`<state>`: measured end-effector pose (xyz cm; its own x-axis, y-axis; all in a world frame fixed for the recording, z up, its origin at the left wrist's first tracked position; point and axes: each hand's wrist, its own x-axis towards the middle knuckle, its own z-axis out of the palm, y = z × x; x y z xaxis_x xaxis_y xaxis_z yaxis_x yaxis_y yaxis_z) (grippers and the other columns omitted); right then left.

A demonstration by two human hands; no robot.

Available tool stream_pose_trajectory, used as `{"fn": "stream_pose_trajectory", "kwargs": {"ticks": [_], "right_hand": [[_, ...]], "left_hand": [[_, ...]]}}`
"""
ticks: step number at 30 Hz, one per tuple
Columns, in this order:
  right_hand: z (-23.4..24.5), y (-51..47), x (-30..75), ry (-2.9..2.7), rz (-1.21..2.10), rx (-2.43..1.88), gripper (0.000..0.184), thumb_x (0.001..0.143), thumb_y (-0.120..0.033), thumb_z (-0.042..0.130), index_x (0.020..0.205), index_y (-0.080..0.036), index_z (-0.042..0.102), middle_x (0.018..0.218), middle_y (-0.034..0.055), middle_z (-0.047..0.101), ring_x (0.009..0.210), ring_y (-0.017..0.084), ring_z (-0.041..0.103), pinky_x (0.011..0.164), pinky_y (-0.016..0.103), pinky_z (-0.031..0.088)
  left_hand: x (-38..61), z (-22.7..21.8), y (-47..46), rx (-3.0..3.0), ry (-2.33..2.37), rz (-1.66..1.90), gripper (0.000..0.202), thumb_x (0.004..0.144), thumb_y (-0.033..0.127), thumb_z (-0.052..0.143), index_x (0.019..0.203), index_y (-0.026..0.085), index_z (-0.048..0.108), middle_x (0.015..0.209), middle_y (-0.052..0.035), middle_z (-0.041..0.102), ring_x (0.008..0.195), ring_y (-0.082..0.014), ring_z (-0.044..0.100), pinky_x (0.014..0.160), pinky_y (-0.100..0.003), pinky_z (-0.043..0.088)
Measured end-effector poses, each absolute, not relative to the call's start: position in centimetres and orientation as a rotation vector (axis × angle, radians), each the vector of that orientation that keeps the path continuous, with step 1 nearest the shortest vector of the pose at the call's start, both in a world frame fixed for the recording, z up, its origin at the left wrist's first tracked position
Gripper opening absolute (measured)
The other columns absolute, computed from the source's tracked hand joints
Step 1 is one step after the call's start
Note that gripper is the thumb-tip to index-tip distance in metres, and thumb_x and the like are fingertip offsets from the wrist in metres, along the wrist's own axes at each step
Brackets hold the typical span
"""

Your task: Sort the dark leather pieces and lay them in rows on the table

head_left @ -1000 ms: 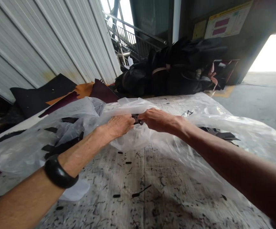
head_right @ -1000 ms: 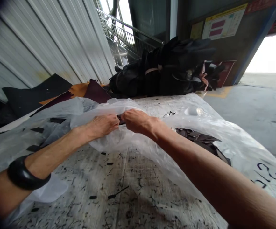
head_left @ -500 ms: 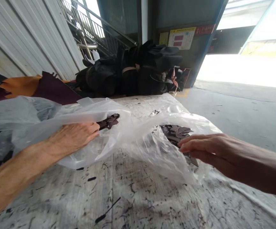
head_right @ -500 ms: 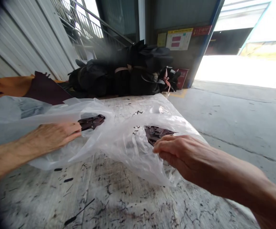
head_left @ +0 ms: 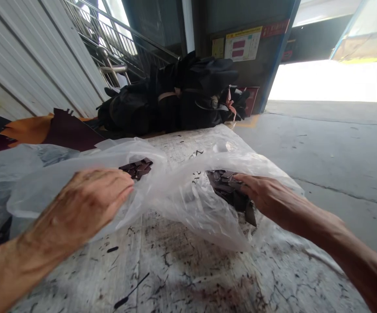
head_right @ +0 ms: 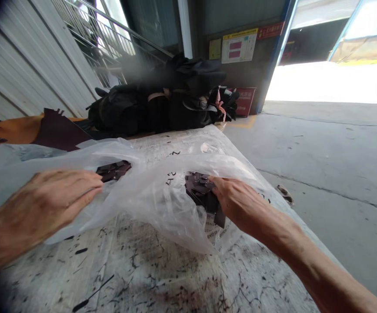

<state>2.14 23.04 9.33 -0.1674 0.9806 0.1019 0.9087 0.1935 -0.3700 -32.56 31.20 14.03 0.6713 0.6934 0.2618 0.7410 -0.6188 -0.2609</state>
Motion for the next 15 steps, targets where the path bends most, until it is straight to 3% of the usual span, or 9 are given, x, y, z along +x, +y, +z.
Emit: {"fn": "stream_pose_trajectory", "kwargs": {"ticks": [3,5,9,12,15], "right_hand": [[8.9,20.6,2.3,-2.166,0.191,-1.736,0.032,0.093,-0.021,0.04,0.122,-0.021,0.054,0.124,0.0098,0.061,0.107,0.025,0.061,0.08,0.036,0.052],[8.5,19.0,2.4,-2.167,0.157,-1.711,0.031,0.094,-0.024,0.041,0.122,-0.022,0.054,0.125,0.0082,0.06,0.107,0.023,0.061,0.082,0.035,0.053],[7.3,17.2,2.7,-2.103,0.14,-1.702,0.027,0.093,-0.025,0.044,0.117,-0.022,0.057,0.123,0.0069,0.061,0.108,0.021,0.06,0.09,0.036,0.051],[6.8,17.2,3.1,-2.073,0.178,-1.67,0.024,0.092,-0.024,0.046,0.112,-0.022,0.059,0.121,0.0068,0.062,0.108,0.021,0.06,0.089,0.035,0.051],[6.8,18.0,3.5,-2.07,0.262,-1.668,0.019,0.093,-0.025,0.045,0.101,-0.023,0.062,0.112,0.0061,0.065,0.098,0.021,0.063,0.08,0.035,0.054]], "left_hand": [[-27.4,14.3,26.8,-2.727,-0.606,-0.617,0.028,0.086,0.017,0.044,0.104,0.032,0.06,0.098,0.0021,0.068,0.099,-0.0196,0.06,0.092,-0.036,0.047],[-23.7,13.8,25.0,-2.893,-0.501,-0.65,0.031,0.085,0.011,0.047,0.112,0.022,0.057,0.108,-0.0023,0.067,0.108,-0.016,0.057,0.096,-0.028,0.047],[-18.8,11.4,24.9,-2.933,-0.626,-0.542,0.03,0.088,0.028,0.05,0.116,0.017,0.058,0.122,-0.0102,0.061,0.116,-0.0242,0.053,0.097,-0.041,0.046],[-18.0,10.1,26.0,-3.023,-0.708,-0.338,0.028,0.089,0.038,0.049,0.108,0.022,0.062,0.111,-0.0067,0.066,0.109,-0.0251,0.056,0.097,-0.044,0.044],[-18.2,10.0,26.4,-3.11,-0.715,-0.202,0.025,0.092,0.037,0.045,0.099,0.022,0.064,0.098,-0.004,0.069,0.098,-0.0219,0.059,0.095,-0.042,0.041]]}}
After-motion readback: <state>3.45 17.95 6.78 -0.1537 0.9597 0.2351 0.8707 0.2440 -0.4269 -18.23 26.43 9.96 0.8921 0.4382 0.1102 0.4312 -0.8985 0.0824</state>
